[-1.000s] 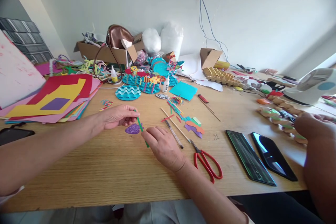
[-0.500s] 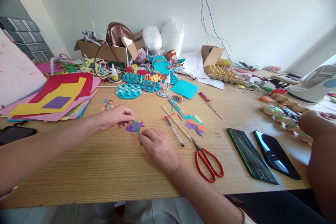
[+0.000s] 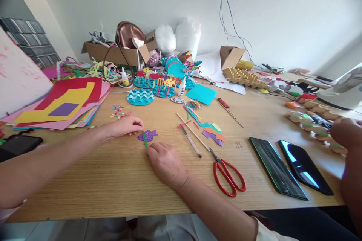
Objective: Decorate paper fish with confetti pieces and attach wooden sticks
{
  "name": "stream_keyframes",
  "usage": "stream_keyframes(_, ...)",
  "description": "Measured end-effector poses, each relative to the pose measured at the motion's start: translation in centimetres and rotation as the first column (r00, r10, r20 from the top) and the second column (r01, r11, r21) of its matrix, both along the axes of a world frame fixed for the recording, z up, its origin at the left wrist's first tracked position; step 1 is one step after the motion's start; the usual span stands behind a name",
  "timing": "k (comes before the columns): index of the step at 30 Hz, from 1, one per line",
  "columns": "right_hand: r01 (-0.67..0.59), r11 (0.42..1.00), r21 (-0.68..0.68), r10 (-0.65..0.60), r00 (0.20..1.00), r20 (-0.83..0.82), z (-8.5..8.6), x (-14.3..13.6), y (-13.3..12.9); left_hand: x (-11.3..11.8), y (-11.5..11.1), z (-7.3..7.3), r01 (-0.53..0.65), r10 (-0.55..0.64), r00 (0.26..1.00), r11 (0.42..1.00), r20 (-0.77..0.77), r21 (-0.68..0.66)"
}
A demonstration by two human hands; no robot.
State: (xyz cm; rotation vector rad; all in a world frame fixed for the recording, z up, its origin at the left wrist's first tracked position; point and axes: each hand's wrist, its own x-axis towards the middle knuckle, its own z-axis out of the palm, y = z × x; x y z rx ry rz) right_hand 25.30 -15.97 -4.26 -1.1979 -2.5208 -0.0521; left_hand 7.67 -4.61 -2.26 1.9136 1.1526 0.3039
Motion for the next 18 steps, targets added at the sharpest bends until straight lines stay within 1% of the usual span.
stream_keyframes(5,0.015,1.000,-0.014,-0.015,1.000,0.007,-0.07,-0.15,0.11,0.16,0.45,-0.26,-0.005,0.014,0.997,0.992,-0.070,0.127)
stream_keyframes(8,0.011,1.000,-0.019,-0.011,1.000,-0.005,-0.11,-0.19,0.17,0.23,0.64,-0.43,0.008,0.011,0.994,0.983,-0.104,0.182)
stream_keyframes(13,0.000,1.000,-0.018,-0.001,1.000,-0.028,-0.25,-0.11,0.26,0.28,0.87,-0.56,0.039,0.001,0.987,0.970,-0.161,0.241)
stream_keyframes(18,0.002,1.000,-0.019,-0.003,0.999,-0.033,-0.40,-0.11,0.22,0.47,0.80,-0.48,0.057,0.005,0.976,0.960,-0.219,0.272)
